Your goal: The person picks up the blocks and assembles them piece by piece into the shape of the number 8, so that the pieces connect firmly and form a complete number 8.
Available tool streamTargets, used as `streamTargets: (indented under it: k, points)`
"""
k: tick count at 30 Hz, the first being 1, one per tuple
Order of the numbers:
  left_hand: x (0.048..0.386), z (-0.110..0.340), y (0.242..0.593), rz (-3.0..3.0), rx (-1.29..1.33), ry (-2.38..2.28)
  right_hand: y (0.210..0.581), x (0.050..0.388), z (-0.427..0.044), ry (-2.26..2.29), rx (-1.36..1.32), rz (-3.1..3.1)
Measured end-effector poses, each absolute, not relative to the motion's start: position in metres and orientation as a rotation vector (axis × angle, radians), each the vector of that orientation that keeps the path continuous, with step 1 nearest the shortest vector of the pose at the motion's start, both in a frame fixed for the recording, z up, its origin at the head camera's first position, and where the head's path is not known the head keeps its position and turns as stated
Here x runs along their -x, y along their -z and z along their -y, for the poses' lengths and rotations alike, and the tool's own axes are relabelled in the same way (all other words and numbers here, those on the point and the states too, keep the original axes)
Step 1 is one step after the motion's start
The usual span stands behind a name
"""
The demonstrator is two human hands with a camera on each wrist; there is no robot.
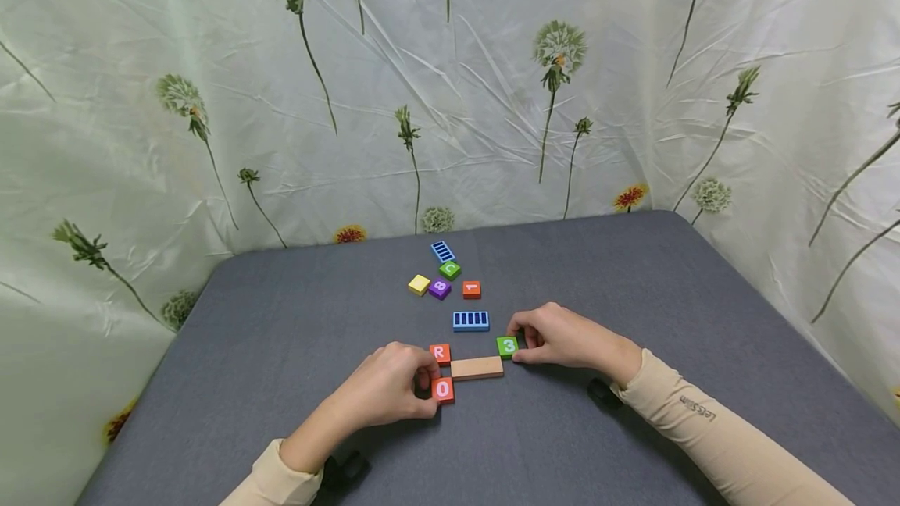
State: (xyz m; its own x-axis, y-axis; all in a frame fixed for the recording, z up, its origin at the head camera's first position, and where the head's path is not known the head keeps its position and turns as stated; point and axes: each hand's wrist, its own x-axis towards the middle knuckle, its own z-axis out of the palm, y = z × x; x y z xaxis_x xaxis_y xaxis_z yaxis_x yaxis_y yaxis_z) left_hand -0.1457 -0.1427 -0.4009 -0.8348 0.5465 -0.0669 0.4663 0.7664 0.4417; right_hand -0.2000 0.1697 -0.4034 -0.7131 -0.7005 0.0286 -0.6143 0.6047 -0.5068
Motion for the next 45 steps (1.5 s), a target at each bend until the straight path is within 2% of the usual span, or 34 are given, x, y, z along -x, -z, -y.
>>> streamTargets:
  k: [45]
  points:
    - [0.1487, 0.1469, 0.4011, -2.710, -0.832, -0.677, 0.4021, 0.1992, -0.1708, 0.736, 1.085, -2.653]
